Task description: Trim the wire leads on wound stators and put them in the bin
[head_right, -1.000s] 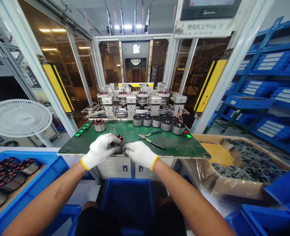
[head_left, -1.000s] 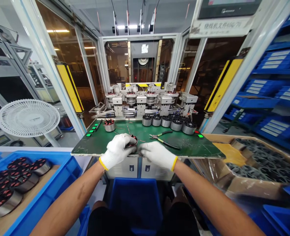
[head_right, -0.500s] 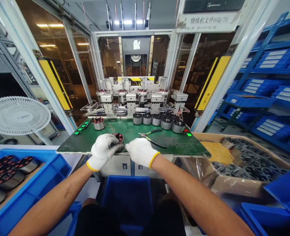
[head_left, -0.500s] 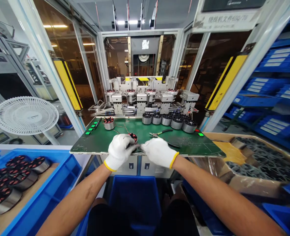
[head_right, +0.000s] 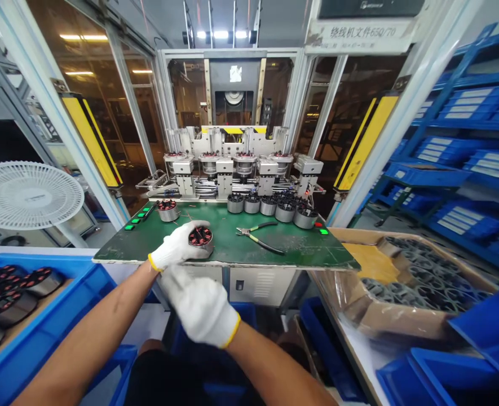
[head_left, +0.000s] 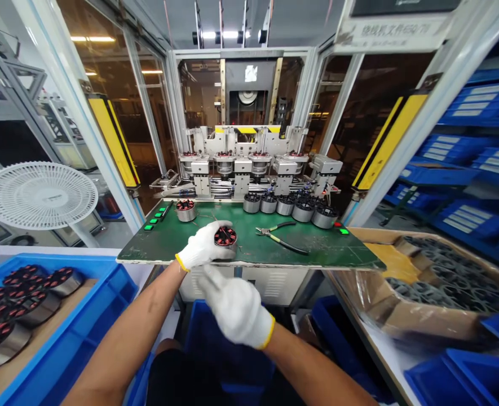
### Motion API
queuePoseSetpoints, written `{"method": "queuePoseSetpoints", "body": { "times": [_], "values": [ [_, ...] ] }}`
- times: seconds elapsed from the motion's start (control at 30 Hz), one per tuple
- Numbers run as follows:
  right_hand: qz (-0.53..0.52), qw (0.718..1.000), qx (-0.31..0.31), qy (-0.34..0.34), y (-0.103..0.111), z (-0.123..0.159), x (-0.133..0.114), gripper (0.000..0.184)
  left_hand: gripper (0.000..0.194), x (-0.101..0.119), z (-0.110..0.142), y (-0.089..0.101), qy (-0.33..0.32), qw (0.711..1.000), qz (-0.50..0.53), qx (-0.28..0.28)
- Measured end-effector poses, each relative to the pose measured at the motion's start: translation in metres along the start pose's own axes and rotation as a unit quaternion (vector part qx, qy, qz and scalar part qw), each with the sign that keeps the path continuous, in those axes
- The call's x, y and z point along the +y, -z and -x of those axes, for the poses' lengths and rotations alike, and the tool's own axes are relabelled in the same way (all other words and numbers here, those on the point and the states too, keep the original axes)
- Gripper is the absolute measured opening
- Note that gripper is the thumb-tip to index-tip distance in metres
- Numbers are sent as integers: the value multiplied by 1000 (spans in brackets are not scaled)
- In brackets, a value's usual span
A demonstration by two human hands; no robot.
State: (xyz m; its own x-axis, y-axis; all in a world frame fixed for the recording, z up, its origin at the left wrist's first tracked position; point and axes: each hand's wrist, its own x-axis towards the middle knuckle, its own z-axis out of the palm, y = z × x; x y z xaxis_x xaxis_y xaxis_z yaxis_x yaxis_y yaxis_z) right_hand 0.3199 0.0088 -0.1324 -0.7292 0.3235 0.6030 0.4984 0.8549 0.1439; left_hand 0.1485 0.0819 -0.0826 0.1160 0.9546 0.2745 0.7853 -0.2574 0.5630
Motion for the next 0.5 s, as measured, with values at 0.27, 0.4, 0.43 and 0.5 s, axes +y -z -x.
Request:
{"method": "queuePoseSetpoints", "body": {
  "times": [0.27,0.4,0.43,0.5],
  "values": [
    [106,945,-51,-304,-12,-39,55,43,70,7,8,-10,29,997,-13,65],
    [82,942,-92,-312,-2,-43,59,39,69,3,6,-13,17,997,-8,74],
    [29,942,-99,-319,1,-44,60,39,69,3,5,-14,22,997,-8,75],
    [-168,911,-117,-358,5,-49,64,36,68,4,5,-16,38,996,-9,76]
  ]
}}
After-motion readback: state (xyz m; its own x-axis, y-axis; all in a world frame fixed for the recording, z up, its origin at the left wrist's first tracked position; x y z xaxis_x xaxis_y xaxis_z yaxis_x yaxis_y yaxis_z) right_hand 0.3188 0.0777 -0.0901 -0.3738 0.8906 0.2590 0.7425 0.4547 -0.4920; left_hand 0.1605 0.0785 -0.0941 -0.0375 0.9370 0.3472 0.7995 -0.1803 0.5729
